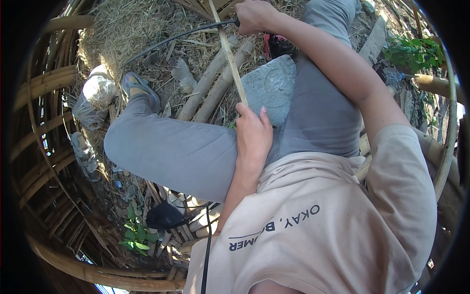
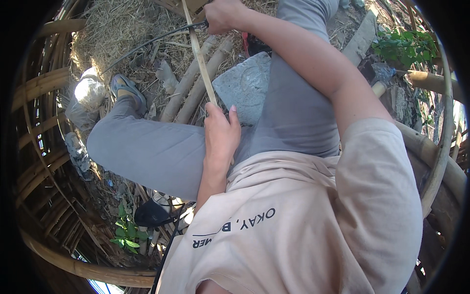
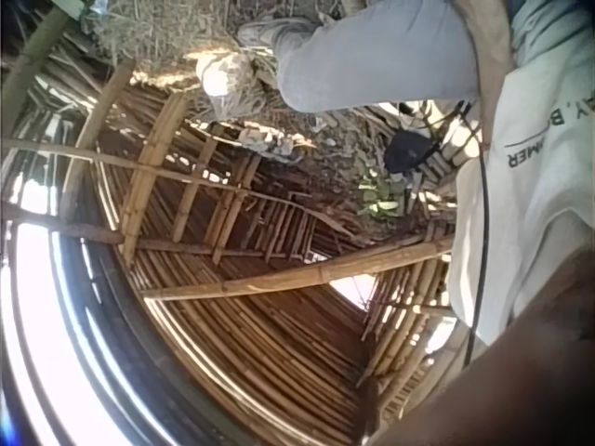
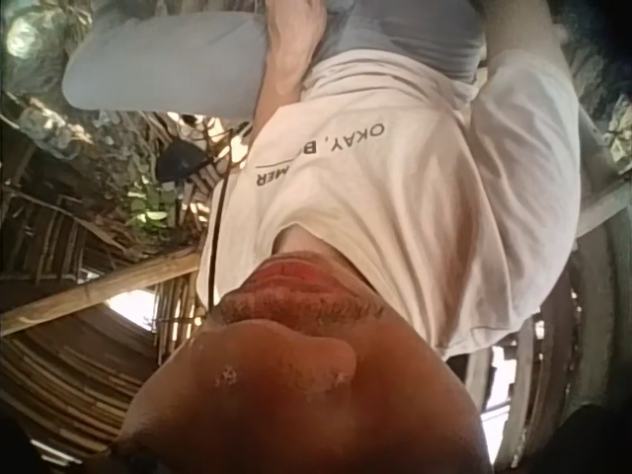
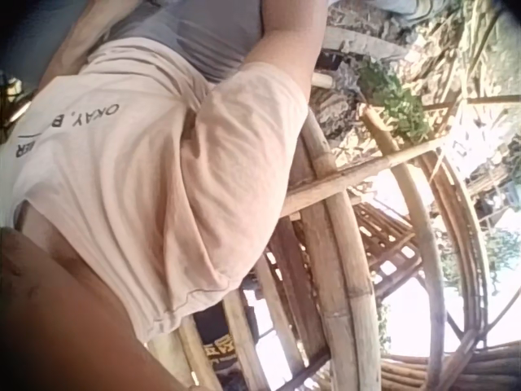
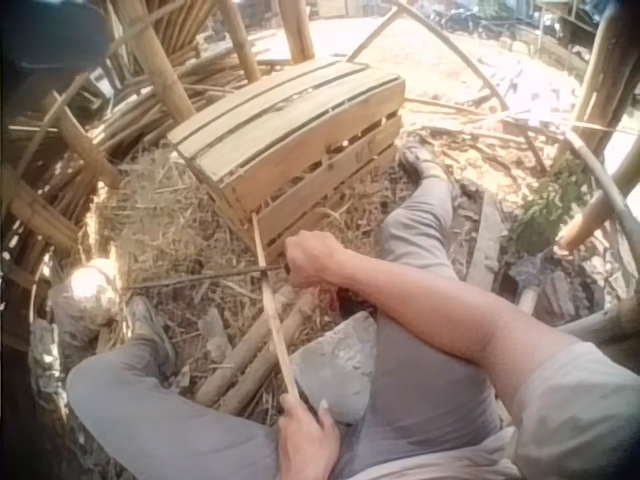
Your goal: The person shapes a thin bamboo stick by holding it in one hand and repeatedly scraping along its length with a curved knife.
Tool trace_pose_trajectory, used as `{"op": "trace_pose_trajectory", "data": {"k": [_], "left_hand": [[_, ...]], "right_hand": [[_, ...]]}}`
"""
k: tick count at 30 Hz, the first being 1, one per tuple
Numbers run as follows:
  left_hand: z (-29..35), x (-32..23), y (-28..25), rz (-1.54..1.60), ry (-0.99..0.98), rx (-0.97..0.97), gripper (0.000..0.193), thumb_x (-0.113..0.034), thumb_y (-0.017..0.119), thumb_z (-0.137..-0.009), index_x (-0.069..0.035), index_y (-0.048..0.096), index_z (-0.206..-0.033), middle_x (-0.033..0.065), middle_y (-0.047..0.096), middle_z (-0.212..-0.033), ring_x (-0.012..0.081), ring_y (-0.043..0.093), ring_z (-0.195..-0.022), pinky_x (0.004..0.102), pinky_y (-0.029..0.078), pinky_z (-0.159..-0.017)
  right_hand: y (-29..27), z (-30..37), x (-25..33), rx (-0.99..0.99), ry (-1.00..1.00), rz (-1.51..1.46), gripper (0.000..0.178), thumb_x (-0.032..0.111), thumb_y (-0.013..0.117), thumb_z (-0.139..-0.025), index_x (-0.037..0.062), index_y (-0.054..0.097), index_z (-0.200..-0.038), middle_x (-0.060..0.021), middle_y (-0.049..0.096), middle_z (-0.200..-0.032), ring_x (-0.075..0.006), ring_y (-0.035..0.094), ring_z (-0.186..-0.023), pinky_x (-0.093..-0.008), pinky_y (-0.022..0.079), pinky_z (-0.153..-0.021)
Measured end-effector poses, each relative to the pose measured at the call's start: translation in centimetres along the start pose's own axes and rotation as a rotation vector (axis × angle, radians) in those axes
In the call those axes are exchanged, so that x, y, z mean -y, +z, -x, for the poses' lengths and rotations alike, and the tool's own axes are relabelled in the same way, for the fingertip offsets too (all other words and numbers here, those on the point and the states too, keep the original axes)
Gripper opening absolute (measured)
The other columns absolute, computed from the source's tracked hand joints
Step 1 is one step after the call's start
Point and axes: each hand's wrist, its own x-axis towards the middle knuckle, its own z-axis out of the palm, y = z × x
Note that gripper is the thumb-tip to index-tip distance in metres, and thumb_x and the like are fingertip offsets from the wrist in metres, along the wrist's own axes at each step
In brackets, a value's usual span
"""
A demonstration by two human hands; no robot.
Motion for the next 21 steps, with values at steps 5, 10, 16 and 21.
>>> {"op": "trace_pose_trajectory", "data": {"k": [5,10,16,21], "left_hand": [[0.1,0.3,-0.1,0.024,0.020,-0.014,0.031,-0.014,0.058,-0.095,0.010,0.040,-0.103,0.0362,0.061,-0.077,0.0531,0.063,-0.076,0.0564,0.050,-0.068],[0.2,0.0,-0.2,-0.003,0.001,0.003,0.032,-0.015,0.057,-0.095,0.010,0.039,-0.103,0.0359,0.061,-0.075,0.0533,0.063,-0.075,0.0567,0.050,-0.068],[0.0,0.0,0.2,-0.009,0.020,-0.004,0.033,-0.016,0.057,-0.095,0.010,0.039,-0.104,0.0365,0.061,-0.075,0.0534,0.063,-0.075,0.0572,0.050,-0.068],[0.2,0.2,-0.1,-0.013,0.018,-0.007,0.033,-0.016,0.058,-0.095,0.010,0.039,-0.104,0.0368,0.061,-0.077,0.0533,0.063,-0.076,0.0567,0.050,-0.068]], "right_hand": [[-1.0,1.2,0.5,-0.033,-0.100,-0.004,0.023,0.021,0.068,-0.068,-0.0004,0.073,-0.076,-0.0238,0.070,-0.079,-0.0388,0.071,-0.078,-0.0472,0.057,-0.070],[-1.1,2.1,1.3,0.010,-0.134,0.020,0.022,0.021,0.069,-0.066,0.0003,0.072,-0.074,-0.0228,0.070,-0.079,-0.0384,0.071,-0.078,-0.0463,0.057,-0.070],[-0.8,0.3,-0.4,-0.033,-0.031,0.084,0.023,0.022,0.069,-0.066,0.0008,0.073,-0.075,-0.0217,0.071,-0.079,-0.0381,0.070,-0.077,-0.0452,0.057,-0.069],[-1.2,0.1,-2.2,-0.123,-0.133,-0.077,0.022,0.022,0.068,-0.067,0.0004,0.072,-0.072,-0.0231,0.070,-0.077,-0.0380,0.071,-0.077,-0.0455,0.057,-0.069]]}}
